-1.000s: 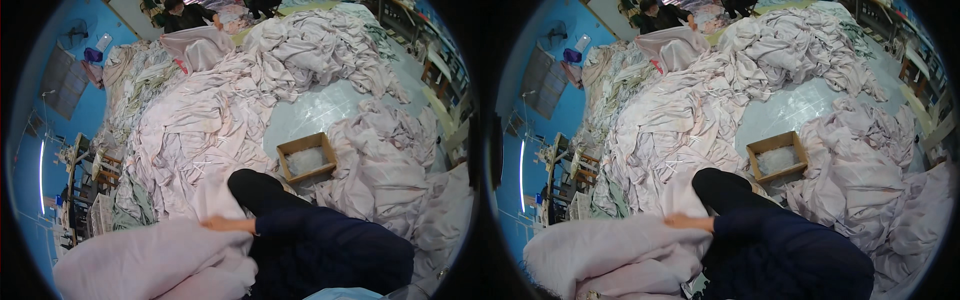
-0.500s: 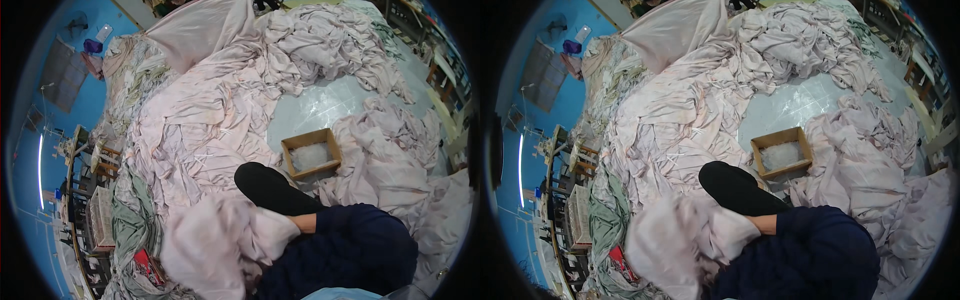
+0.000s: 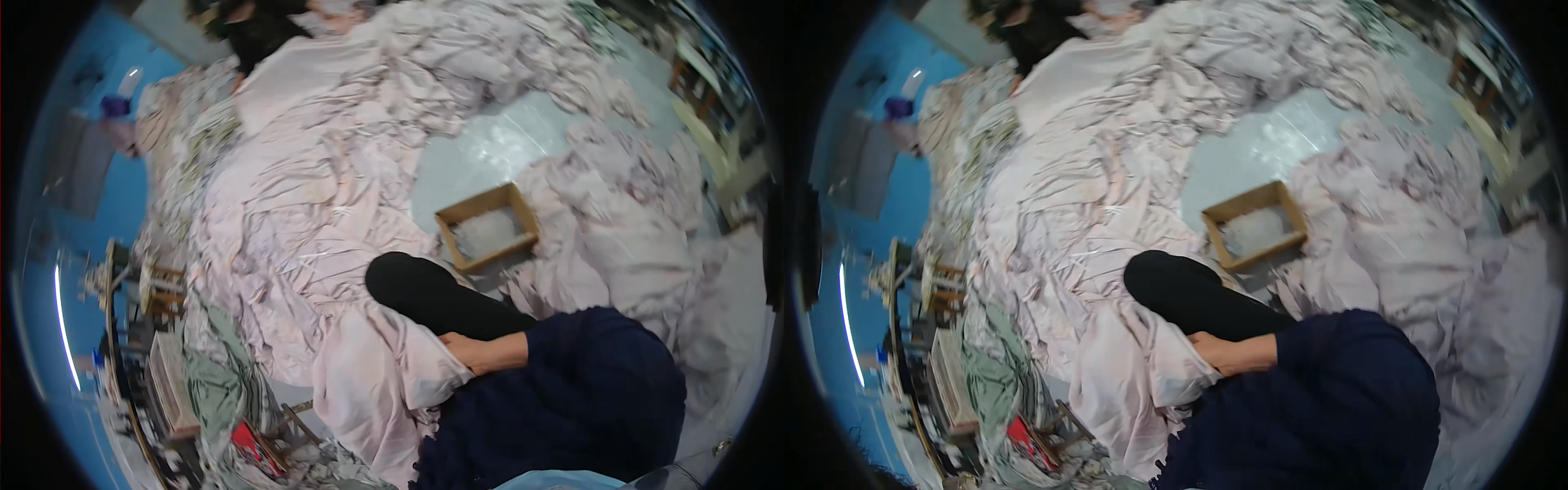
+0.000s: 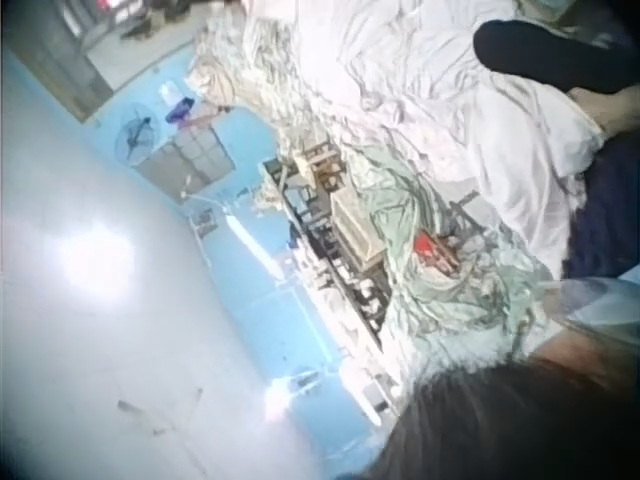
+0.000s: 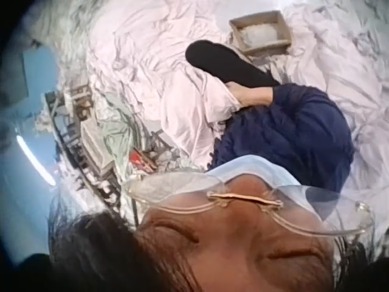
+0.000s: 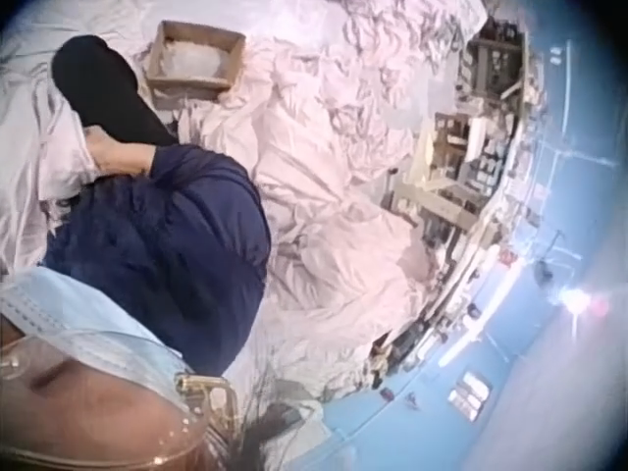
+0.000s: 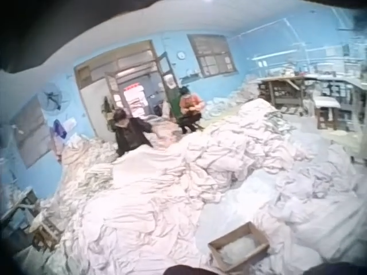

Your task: Trimming loose threads from fabric pieces using a pair of snips.

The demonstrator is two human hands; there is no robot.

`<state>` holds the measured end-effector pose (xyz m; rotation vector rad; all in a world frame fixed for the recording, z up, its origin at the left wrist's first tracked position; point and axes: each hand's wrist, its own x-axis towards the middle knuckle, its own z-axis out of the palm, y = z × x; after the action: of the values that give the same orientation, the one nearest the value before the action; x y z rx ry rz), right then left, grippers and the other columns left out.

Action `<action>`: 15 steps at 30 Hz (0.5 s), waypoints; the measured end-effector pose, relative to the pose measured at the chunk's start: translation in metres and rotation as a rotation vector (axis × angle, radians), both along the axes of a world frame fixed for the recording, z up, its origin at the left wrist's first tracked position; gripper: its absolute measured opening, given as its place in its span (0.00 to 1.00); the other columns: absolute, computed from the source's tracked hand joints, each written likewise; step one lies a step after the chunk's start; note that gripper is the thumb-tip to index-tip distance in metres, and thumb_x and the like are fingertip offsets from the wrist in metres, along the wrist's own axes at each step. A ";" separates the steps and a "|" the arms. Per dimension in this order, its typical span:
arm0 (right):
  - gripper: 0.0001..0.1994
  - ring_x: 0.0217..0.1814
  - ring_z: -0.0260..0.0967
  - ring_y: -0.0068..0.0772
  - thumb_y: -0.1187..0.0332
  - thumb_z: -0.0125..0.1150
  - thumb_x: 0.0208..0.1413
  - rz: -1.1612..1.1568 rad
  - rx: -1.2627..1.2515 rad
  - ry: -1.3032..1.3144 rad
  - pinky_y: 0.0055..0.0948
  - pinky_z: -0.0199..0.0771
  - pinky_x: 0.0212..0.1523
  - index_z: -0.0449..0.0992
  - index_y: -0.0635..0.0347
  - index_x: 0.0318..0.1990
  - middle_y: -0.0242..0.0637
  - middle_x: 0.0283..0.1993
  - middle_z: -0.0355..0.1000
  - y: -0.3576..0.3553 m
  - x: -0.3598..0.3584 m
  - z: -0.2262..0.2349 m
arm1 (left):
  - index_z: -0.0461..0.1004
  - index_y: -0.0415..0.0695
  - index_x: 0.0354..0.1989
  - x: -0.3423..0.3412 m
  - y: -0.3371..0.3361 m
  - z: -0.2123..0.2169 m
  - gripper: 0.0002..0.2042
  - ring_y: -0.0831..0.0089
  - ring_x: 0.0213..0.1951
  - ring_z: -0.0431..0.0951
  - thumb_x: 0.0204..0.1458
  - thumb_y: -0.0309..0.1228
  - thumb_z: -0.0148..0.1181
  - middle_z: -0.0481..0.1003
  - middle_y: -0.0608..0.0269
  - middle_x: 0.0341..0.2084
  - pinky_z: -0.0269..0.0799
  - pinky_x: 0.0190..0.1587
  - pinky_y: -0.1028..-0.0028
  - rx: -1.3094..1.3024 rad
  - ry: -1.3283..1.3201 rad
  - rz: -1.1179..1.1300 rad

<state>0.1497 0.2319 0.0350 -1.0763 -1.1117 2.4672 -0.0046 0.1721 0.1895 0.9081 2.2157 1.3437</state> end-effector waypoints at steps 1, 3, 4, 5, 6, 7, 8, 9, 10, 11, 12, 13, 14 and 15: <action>0.25 0.56 0.72 0.36 0.63 0.65 0.56 -0.053 -0.218 -0.062 0.35 0.72 0.54 0.71 0.68 0.58 0.46 0.55 0.74 -0.007 0.002 0.010 | 0.70 0.38 0.52 -0.015 0.015 0.004 0.16 0.56 0.49 0.74 0.62 0.36 0.51 0.72 0.48 0.42 0.71 0.51 0.63 -0.044 0.028 -0.011; 0.25 0.50 0.73 0.35 0.64 0.64 0.54 0.015 -0.193 -0.066 0.34 0.73 0.50 0.71 0.60 0.60 0.43 0.52 0.75 -0.015 0.007 -0.038 | 0.70 0.37 0.53 -0.020 0.013 -0.010 0.17 0.55 0.50 0.73 0.61 0.36 0.52 0.72 0.47 0.43 0.71 0.53 0.63 -0.116 0.083 -0.062; 0.25 0.49 0.73 0.34 0.66 0.62 0.54 0.090 -0.177 -0.154 0.34 0.73 0.48 0.71 0.56 0.61 0.41 0.51 0.75 -0.019 0.011 -0.051 | 0.70 0.37 0.53 -0.007 0.009 -0.019 0.17 0.55 0.50 0.73 0.61 0.36 0.52 0.72 0.47 0.44 0.70 0.53 0.63 -0.150 0.119 -0.072; 0.25 0.49 0.73 0.34 0.66 0.62 0.54 0.039 -0.199 -0.151 0.34 0.73 0.48 0.71 0.56 0.61 0.41 0.51 0.75 -0.018 0.025 -0.048 | 0.69 0.37 0.53 0.004 -0.012 -0.035 0.17 0.55 0.51 0.73 0.61 0.36 0.52 0.72 0.46 0.44 0.70 0.54 0.63 -0.179 0.151 -0.103; 0.26 0.48 0.72 0.32 0.69 0.58 0.54 0.112 -0.114 -0.165 0.32 0.72 0.47 0.70 0.53 0.63 0.39 0.51 0.74 -0.013 0.037 -0.034 | 0.69 0.37 0.54 0.014 -0.010 -0.041 0.18 0.54 0.51 0.73 0.61 0.36 0.53 0.72 0.46 0.45 0.70 0.55 0.63 -0.197 0.191 -0.101; 0.27 0.47 0.70 0.29 0.72 0.54 0.54 0.188 -0.026 -0.179 0.31 0.72 0.46 0.68 0.50 0.65 0.37 0.52 0.73 -0.011 0.046 -0.021 | 0.69 0.37 0.54 0.023 -0.007 -0.045 0.18 0.54 0.52 0.72 0.61 0.37 0.53 0.72 0.46 0.45 0.69 0.55 0.63 -0.213 0.232 -0.094; 0.27 0.47 0.70 0.29 0.72 0.54 0.54 0.162 -0.029 -0.176 0.31 0.72 0.46 0.68 0.50 0.65 0.37 0.52 0.73 -0.016 0.050 -0.015 | 0.69 0.37 0.54 0.033 0.000 -0.050 0.19 0.54 0.52 0.72 0.61 0.37 0.53 0.72 0.45 0.46 0.69 0.56 0.63 -0.223 0.271 -0.097; 0.28 0.47 0.70 0.28 0.73 0.52 0.54 -0.145 -0.242 0.100 0.29 0.70 0.47 0.67 0.50 0.66 0.36 0.53 0.72 -0.024 0.051 -0.010 | 0.69 0.37 0.55 0.044 0.007 -0.056 0.19 0.53 0.53 0.72 0.60 0.37 0.53 0.72 0.45 0.47 0.69 0.57 0.63 -0.232 0.310 -0.100; 0.29 0.47 0.69 0.26 0.74 0.49 0.55 -0.445 -0.446 0.385 0.28 0.68 0.48 0.65 0.50 0.67 0.34 0.54 0.70 -0.026 0.052 -0.005 | 0.69 0.37 0.55 0.053 0.013 -0.061 0.19 0.53 0.53 0.72 0.60 0.37 0.54 0.72 0.45 0.47 0.68 0.57 0.63 -0.240 0.351 -0.097; 0.28 0.47 0.68 0.24 0.73 0.49 0.57 -0.419 -0.199 0.482 0.25 0.66 0.50 0.64 0.49 0.68 0.33 0.55 0.69 -0.024 0.056 0.003 | 0.69 0.37 0.55 0.062 0.018 -0.067 0.20 0.52 0.54 0.72 0.60 0.37 0.54 0.72 0.44 0.48 0.68 0.58 0.63 -0.250 0.389 -0.091; 0.28 0.46 0.67 0.22 0.73 0.49 0.59 -0.383 0.048 0.573 0.22 0.64 0.52 0.63 0.48 0.69 0.33 0.56 0.68 -0.022 0.053 0.010 | 0.69 0.37 0.55 0.069 0.019 -0.070 0.20 0.52 0.55 0.71 0.60 0.37 0.54 0.72 0.44 0.48 0.68 0.58 0.63 -0.262 0.430 -0.077; 0.26 0.53 0.64 0.21 0.73 0.49 0.61 -0.338 -0.017 0.573 0.21 0.61 0.56 0.63 0.51 0.69 0.33 0.60 0.65 -0.022 0.038 0.009 | 0.69 0.36 0.56 0.074 0.019 -0.072 0.20 0.52 0.55 0.71 0.60 0.37 0.54 0.72 0.44 0.49 0.67 0.59 0.63 -0.272 0.473 -0.058; 0.25 0.59 0.60 0.19 0.73 0.50 0.64 -0.336 -0.073 0.559 0.21 0.59 0.59 0.62 0.54 0.69 0.33 0.64 0.63 -0.017 0.028 0.004 | 0.68 0.36 0.56 0.084 0.028 -0.081 0.21 0.51 0.56 0.71 0.60 0.37 0.55 0.71 0.44 0.49 0.67 0.60 0.62 -0.277 0.507 -0.082; 0.24 0.47 0.58 0.16 0.70 0.49 0.65 -0.299 -0.012 0.596 0.19 0.59 0.49 0.63 0.51 0.68 0.27 0.50 0.63 -0.011 0.015 0.012 | 0.68 0.36 0.56 0.081 0.020 -0.081 0.21 0.51 0.56 0.71 0.60 0.37 0.55 0.71 0.43 0.50 0.66 0.60 0.62 -0.290 0.554 -0.037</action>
<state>0.1644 0.2206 0.0473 -0.4091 -0.6921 2.3110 0.0763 0.1922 0.1080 1.3148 2.6848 0.7776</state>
